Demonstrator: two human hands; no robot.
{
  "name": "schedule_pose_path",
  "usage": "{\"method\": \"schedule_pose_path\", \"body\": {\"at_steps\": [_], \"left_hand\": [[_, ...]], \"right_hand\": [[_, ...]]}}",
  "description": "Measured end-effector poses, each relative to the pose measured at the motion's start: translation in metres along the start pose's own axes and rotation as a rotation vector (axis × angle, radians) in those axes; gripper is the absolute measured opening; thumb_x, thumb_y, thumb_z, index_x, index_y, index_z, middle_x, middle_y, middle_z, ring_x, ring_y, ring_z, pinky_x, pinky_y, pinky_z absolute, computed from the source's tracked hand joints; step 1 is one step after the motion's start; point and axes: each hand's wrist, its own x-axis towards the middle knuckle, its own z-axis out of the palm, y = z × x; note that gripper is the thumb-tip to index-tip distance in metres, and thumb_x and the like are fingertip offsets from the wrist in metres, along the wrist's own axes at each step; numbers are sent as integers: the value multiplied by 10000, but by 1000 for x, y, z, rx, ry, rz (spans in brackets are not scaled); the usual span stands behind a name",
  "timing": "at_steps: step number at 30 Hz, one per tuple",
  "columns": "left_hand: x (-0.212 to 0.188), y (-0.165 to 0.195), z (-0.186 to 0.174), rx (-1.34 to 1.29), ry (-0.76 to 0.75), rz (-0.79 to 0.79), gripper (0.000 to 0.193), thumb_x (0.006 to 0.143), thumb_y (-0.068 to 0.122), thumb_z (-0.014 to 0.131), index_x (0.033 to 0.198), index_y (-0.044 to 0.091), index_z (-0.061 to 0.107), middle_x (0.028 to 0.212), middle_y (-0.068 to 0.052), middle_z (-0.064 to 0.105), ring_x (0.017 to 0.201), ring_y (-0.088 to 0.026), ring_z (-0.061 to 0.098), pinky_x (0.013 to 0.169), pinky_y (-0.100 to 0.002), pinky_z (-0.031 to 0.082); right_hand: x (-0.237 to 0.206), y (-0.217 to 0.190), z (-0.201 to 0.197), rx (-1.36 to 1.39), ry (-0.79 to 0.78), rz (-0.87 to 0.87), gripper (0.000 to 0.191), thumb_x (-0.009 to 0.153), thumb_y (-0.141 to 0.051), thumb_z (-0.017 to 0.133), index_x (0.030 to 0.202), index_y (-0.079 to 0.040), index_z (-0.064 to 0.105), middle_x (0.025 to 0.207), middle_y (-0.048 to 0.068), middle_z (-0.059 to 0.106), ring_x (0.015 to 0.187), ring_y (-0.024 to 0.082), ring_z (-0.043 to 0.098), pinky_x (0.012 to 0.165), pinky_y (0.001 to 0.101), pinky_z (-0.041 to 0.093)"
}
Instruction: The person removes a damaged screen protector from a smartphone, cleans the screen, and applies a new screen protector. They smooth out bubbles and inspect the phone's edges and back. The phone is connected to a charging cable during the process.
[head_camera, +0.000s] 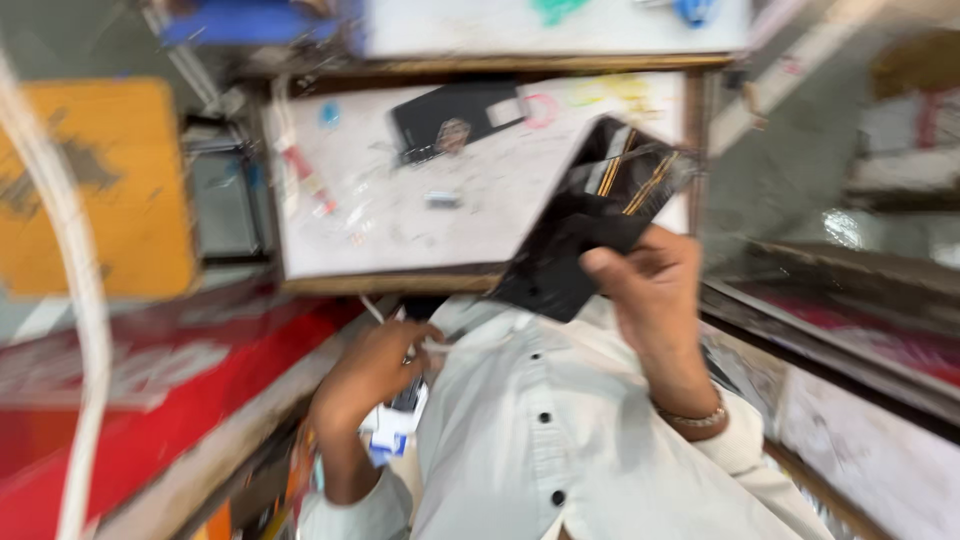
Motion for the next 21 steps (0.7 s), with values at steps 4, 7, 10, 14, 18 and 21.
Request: {"method": "schedule_pose_path", "body": {"at_steps": [4,7,10,14,18,21], "left_hand": [[-25,-37,9,225,299,-452,195,839,79,683,1022,62,750,1130,-209,710,1100,-394,652,943,-490,517],[-44,-40,1,190,637,-534,248,768,21,722,1008,-39,710,1132,-255,670,1108,-431,615,928,-488,515],[-51,-23,-11,288,1202,-336,391,714,-115,617,1096,-65,685,1189,-254,668,1224,-441,587,1020,-504,496],[-53,6,-21,59,1405,-62,226,1004,-149,593,1196,-45,655,1252,-176,658,1332,-392,602,1089,-479,513],[-30,29,-25,-148,1105,152,325,895,-153,575,1178,-15,656,1301,-181,637,1286,-373,637,975,-412,556],[-8,44,-22,-169,866,260,430,848,-203,522,1205,-12,666,1305,-172,641,1304,-367,636,979,-400,563]], "right_hand": [[1,14,11,57,-15,26,175,997,62,699,1167,94,681,1098,165,754,918,191,746,867,324,632],[2,24,17,71,-40,22,155,1019,68,696,1171,94,673,1089,169,751,910,178,744,884,310,621],[1,27,21,64,-48,43,149,1022,75,680,1170,95,673,1086,168,751,914,182,742,856,315,622],[0,21,25,80,-4,18,206,1008,68,665,1211,100,658,1172,162,733,1027,181,728,961,317,606],[1,7,18,94,15,-39,281,1036,-26,653,1281,109,644,1194,152,718,1032,178,712,981,298,583],[3,0,7,80,64,-61,296,1071,-82,636,1293,114,627,1176,144,715,1001,170,703,951,288,574]]}}
